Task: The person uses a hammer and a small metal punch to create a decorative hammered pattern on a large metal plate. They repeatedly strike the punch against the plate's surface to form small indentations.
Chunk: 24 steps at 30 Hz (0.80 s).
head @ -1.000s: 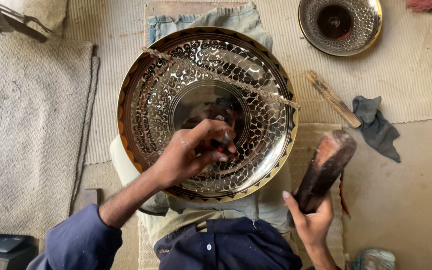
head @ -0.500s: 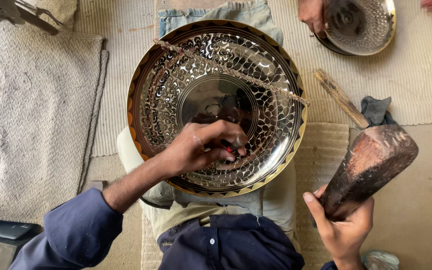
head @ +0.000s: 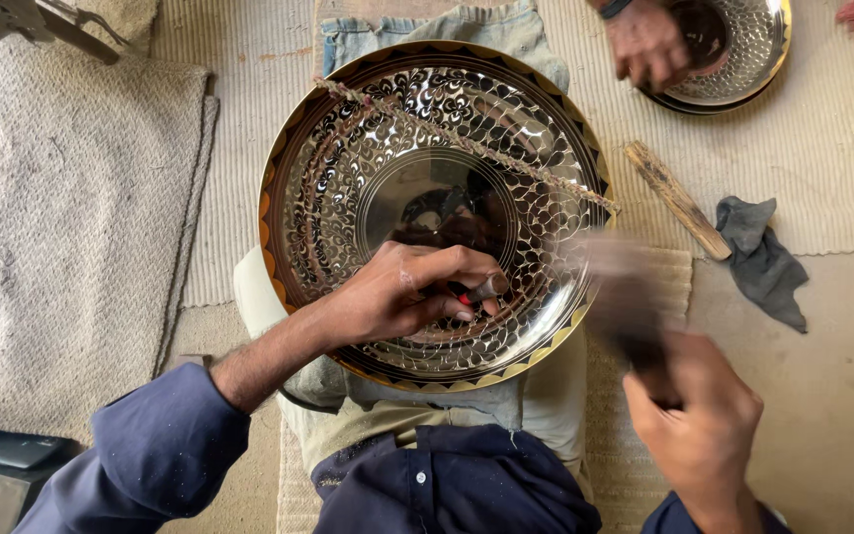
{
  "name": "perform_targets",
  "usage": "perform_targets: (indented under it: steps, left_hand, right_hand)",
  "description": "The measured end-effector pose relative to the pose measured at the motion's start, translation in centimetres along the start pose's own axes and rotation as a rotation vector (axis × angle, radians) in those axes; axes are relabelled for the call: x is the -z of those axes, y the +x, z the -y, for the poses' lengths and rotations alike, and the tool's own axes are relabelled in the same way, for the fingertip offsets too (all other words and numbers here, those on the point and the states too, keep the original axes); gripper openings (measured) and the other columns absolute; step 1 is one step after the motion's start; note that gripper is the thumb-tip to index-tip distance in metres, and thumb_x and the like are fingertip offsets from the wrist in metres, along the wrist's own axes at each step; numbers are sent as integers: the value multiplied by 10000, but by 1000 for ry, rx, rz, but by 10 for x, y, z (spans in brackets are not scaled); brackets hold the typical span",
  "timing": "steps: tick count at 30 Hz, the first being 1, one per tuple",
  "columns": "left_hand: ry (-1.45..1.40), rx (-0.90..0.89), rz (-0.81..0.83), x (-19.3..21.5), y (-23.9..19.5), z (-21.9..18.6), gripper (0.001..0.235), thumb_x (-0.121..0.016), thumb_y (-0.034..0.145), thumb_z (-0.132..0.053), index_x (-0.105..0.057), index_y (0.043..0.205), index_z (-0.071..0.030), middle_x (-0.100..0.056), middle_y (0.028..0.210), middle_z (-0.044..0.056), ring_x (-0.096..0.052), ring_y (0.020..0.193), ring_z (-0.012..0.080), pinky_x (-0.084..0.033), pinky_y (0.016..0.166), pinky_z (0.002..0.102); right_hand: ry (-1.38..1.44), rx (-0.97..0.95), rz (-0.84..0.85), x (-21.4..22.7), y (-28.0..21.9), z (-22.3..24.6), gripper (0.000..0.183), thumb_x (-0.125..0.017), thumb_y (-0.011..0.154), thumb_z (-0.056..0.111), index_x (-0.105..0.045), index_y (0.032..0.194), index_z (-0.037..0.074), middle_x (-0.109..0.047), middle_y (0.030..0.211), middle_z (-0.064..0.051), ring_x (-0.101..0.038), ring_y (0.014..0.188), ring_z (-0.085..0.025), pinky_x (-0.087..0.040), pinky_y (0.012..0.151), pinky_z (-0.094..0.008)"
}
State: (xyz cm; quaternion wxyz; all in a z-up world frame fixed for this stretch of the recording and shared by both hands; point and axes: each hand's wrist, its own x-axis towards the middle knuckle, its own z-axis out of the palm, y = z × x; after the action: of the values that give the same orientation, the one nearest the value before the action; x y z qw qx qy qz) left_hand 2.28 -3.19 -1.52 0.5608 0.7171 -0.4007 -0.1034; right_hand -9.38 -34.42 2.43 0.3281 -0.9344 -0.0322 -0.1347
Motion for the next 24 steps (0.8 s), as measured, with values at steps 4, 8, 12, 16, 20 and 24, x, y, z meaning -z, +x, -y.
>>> perform_targets:
  steps: [4,8,12,16,20,24]
  left_hand:
    - [1,-30,-23,2,-4,-1,459,-749,903,-61,-573,1326,-94,-778,1145,38,-776,1057,222,-648,859,370]
    - [35,-38,-21,2,-2,-3,438,-777,901,-93,-590,1296,-106,-788,1108,5,-779,1016,221,-637,844,379]
    - [44,-27,-26,2,-2,-4,407,-778,919,-103,-598,1283,-116,-777,1115,1,-785,1029,213,-645,843,364]
    - [23,-111,-77,3,-5,-4,438,-739,904,-74,-588,1315,-87,-745,1211,63,-756,1105,263,-654,880,373]
    - [62,-47,-51,3,-3,-4,371,-783,914,-118,-608,1241,-100,-768,1108,45,-775,1039,241,-640,815,380]
    - [46,-34,-35,3,-6,-3,358,-772,932,-123,-614,1253,-114,-773,1102,41,-779,1027,233,-630,815,391]
  right_hand:
    - [40,151,74,-5,14,1,734,-726,782,-13,-464,1459,98,-681,932,-72,-698,798,-203,-567,683,-386]
    - [-355,313,108,-5,18,1,780,-771,744,-49,-521,1460,134,-696,912,-115,-697,781,-303,-549,683,-442]
    - [-32,158,126,-5,19,-2,824,-743,806,-11,-400,1546,111,-689,948,-53,-713,809,-215,-578,724,-360]
    - [-7,51,141,-6,20,-1,773,-746,804,-18,-457,1508,120,-693,925,-49,-709,784,-215,-573,707,-372]
    - [-419,318,114,-4,25,3,780,-757,742,-71,-509,1453,136,-711,908,-117,-700,799,-294,-553,687,-435]
    - [-21,98,130,-5,28,7,720,-751,799,-20,-494,1455,123,-686,935,-29,-694,807,-201,-565,732,-367]
